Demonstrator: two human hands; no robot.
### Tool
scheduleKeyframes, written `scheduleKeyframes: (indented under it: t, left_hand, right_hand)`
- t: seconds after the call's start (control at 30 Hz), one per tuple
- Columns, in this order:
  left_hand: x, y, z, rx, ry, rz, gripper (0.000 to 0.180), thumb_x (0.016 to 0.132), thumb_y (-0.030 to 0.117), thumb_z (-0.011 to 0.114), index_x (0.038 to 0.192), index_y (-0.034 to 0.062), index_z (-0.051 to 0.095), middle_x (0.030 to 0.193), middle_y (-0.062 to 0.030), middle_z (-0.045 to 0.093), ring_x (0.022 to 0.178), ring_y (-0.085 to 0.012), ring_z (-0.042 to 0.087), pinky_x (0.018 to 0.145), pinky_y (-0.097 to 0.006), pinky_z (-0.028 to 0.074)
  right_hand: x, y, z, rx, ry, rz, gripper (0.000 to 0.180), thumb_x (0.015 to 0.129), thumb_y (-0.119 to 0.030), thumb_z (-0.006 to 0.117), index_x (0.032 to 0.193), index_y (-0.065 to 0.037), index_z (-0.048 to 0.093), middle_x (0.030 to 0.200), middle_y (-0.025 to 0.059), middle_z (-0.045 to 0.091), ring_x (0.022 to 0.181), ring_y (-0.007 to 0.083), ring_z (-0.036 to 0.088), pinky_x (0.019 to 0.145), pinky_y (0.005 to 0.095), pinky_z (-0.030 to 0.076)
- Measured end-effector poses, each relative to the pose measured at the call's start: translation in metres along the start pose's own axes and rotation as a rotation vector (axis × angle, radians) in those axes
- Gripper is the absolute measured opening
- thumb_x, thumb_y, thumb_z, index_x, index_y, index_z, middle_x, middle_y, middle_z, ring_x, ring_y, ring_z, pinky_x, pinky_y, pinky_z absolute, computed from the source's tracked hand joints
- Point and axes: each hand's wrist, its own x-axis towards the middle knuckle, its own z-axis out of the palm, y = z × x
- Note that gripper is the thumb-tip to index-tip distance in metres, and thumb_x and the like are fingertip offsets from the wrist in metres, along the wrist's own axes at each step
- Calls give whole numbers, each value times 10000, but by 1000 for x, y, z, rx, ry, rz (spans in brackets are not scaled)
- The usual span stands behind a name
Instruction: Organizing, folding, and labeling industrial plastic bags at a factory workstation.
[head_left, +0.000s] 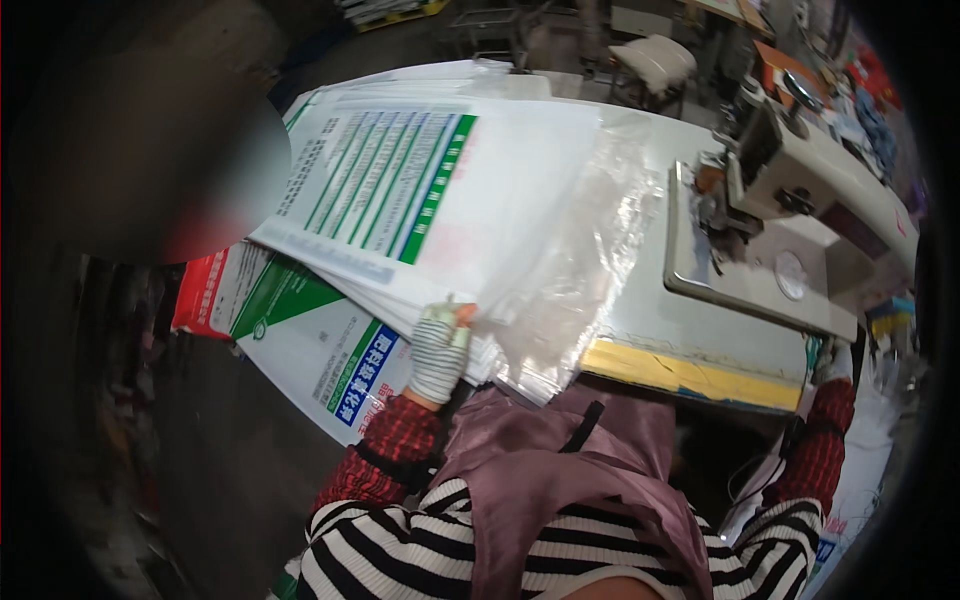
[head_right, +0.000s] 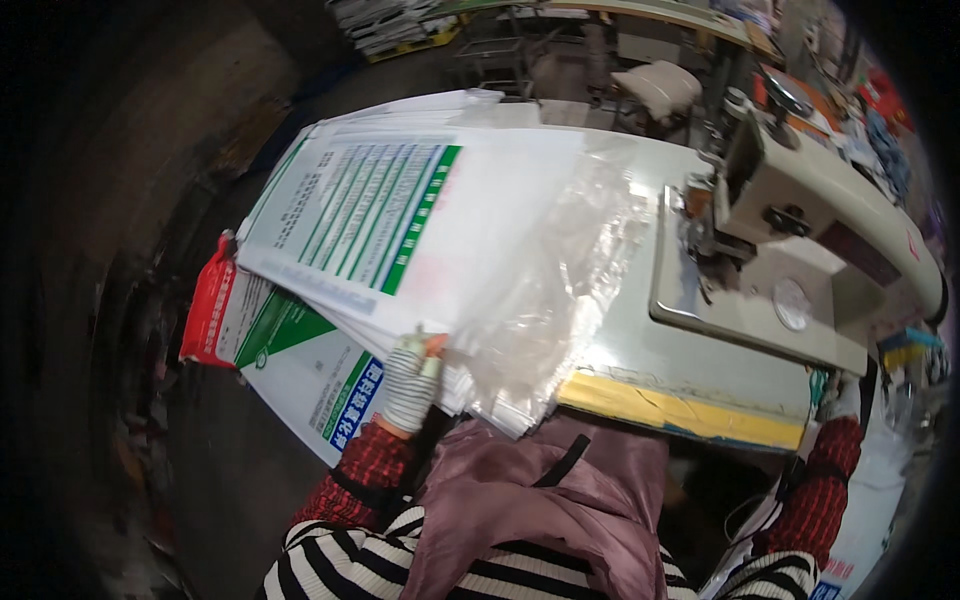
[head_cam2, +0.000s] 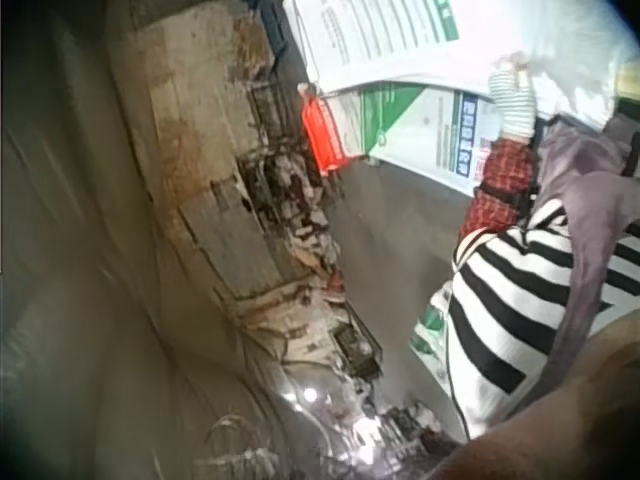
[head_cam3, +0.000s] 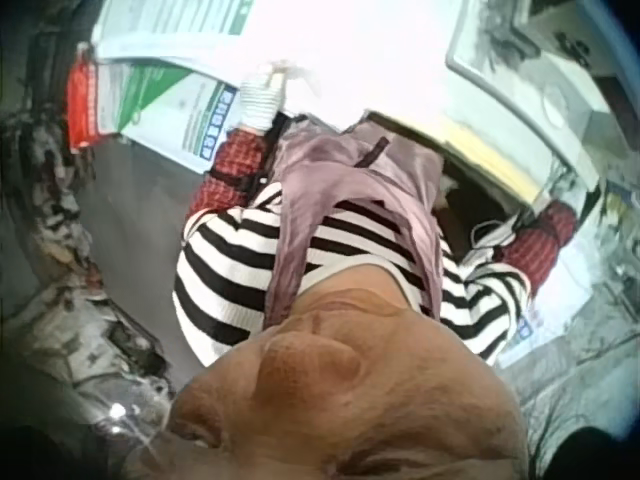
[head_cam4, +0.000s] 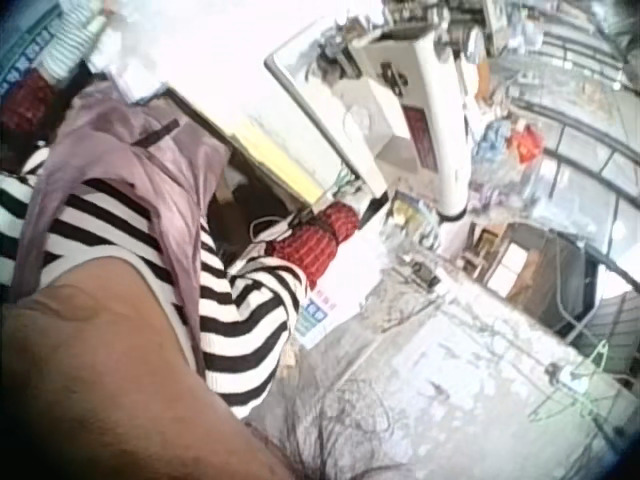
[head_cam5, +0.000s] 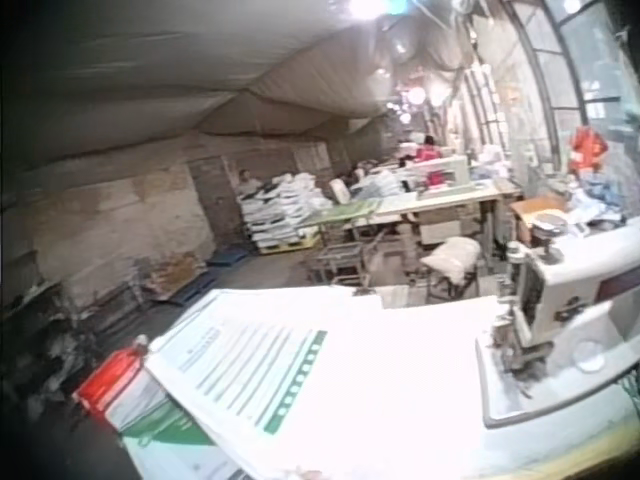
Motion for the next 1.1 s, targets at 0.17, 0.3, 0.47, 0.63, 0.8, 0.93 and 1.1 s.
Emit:
scheduleKeyframes:
  t: [0.17,0.3,0.47,0.63,0.8,0.93,1.1]
  left_hand:
    - [-12,-14,5,-110,68,-46,168,821,91,600,977,42,635,923,-127,616,841,-291,583,742,-375,484]
    - [-4,-47,-9,-603,387,-811,148,872,143,585,1002,72,585,839,-38,597,719,-175,580,540,-320,462]
    - [2,-161,-39,-882,561,-1095,138,879,193,584,959,103,516,708,-39,563,488,-114,488,345,-241,330]
    - [47,-164,-59,-838,532,-1273,182,873,207,623,878,82,491,618,-60,524,381,-133,431,320,-263,268]
    - [60,-179,-62,-631,429,-1385,240,832,230,692,838,87,499,561,-43,492,362,-139,413,318,-283,249]
    - [62,-192,-59,-670,545,-1258,202,798,129,678,849,98,486,535,-36,476,355,-139,416,300,-282,289]
    - [67,-152,-68,-785,639,-1008,139,788,60,602,751,108,477,516,-21,445,345,-125,389,296,-267,283]
  right_hand:
    - [-35,2,18,-135,-264,51,58,846,-93,564,893,-73,592,713,24,619,522,90,604,387,141,489]
    - [-50,-13,9,-90,-177,6,102,843,-129,571,917,-63,594,726,27,632,522,86,605,369,139,472]
    - [-28,-1,10,182,-21,-159,58,843,-165,572,897,-144,580,727,-20,598,501,74,537,355,140,432]
    - [-29,6,22,87,25,-18,193,718,-22,504,865,-143,536,645,-23,510,405,73,441,284,164,342]
    - [-10,12,-8,-40,-70,-27,159,672,-3,506,699,-159,492,598,-40,490,389,82,418,305,161,366]
    - [-43,14,22,-90,77,-96,142,702,-32,519,692,-167,477,578,-45,454,387,78,400,301,162,330]
    - [-74,31,41,21,135,-347,163,857,-355,609,879,-203,556,655,-61,468,439,32,358,351,142,312]
